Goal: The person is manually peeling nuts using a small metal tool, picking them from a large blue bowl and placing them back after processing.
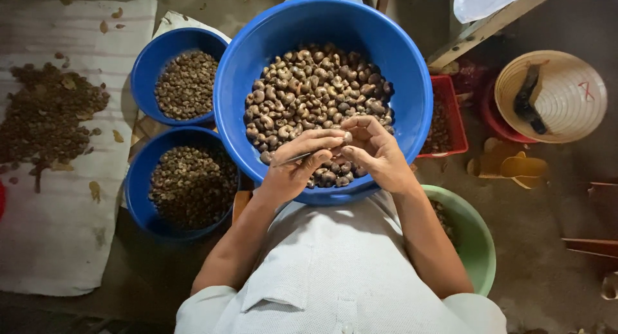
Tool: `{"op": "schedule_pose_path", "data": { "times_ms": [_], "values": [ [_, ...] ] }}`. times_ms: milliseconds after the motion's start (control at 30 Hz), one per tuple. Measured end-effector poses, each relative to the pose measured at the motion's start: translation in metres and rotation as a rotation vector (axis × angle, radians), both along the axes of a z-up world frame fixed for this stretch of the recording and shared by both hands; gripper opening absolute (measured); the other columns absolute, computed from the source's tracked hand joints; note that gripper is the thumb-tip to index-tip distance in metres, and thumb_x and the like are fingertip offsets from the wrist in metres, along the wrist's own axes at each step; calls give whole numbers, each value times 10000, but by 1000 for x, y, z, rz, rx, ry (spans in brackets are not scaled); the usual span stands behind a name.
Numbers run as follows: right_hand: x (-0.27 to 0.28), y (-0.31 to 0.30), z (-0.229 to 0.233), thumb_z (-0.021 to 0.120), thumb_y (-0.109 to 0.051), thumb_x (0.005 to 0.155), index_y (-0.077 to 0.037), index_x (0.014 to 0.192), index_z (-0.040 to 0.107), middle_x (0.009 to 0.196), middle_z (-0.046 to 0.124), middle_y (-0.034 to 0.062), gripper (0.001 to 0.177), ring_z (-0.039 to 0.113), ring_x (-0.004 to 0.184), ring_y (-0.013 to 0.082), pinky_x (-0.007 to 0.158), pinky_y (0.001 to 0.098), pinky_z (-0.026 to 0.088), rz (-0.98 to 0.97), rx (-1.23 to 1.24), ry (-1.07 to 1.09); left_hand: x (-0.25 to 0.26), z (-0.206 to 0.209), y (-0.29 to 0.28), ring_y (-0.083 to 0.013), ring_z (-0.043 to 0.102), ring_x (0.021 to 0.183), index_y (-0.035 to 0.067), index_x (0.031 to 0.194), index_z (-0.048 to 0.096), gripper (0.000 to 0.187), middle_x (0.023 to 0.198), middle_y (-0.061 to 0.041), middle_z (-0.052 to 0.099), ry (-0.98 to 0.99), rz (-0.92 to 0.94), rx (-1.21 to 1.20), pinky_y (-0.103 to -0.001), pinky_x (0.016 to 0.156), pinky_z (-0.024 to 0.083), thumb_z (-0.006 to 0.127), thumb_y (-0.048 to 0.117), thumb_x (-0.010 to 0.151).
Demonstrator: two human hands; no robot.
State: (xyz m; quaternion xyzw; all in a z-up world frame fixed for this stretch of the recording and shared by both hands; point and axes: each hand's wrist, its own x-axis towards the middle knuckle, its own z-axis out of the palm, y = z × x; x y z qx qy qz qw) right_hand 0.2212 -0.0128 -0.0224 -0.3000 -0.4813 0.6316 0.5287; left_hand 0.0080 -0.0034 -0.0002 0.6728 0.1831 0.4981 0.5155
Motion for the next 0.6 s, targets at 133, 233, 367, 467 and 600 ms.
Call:
{"op": "schedule_pose_path", "data": {
  "times_ms": [133, 233, 367, 467, 600],
  "values": [
    [2, 0, -1, 632, 70, 944, 33, 1392, 498, 1163, 660, 221, 470, 707, 1025, 247, 822, 462, 624, 4, -8, 23, 5, 9, 0, -459, 587, 1339, -66, 1342, 633, 290, 1490, -207, 518, 16, 7, 37, -574, 1022, 645, 583, 74, 1093],
    [4, 0, -2, 615, 86, 943, 26, 1386, 495, 1154, 659, 210, 463, 702, 1042, 246, 833, 449, 621, 13, -11, 2, 4, 5, -2, -472, 586, 1328, -86, 1375, 586, 304, 1498, -234, 496, 4, -19, 9, -571, 1028, 656, 554, 45, 1103],
    [4, 2, -3, 597, 102, 950, 14, 1383, 504, 1151, 662, 215, 452, 699, 1070, 252, 805, 413, 612, 25, -5, -7, 2, 8, 0, -470, 589, 1310, -29, 1372, 604, 294, 1436, -233, 537, 34, 31, 8, -611, 1053, 623, 553, 118, 1123],
    [4, 2, -8, 608, 106, 945, 11, 1377, 503, 1149, 661, 208, 455, 697, 1069, 244, 800, 399, 612, 36, 1, -3, 2, 7, -1, -480, 603, 1292, -16, 1379, 608, 295, 1418, -213, 567, 38, 56, 27, -621, 1008, 638, 550, 121, 1124],
    [3, 1, -1, 602, 106, 948, 3, 1366, 498, 1126, 660, 196, 442, 710, 1064, 246, 760, 350, 620, 45, 11, 7, 2, 15, -3, -479, 618, 1278, -1, 1352, 634, 279, 1401, -205, 599, 45, 81, 23, -625, 979, 643, 576, 129, 1113]
  ]
}}
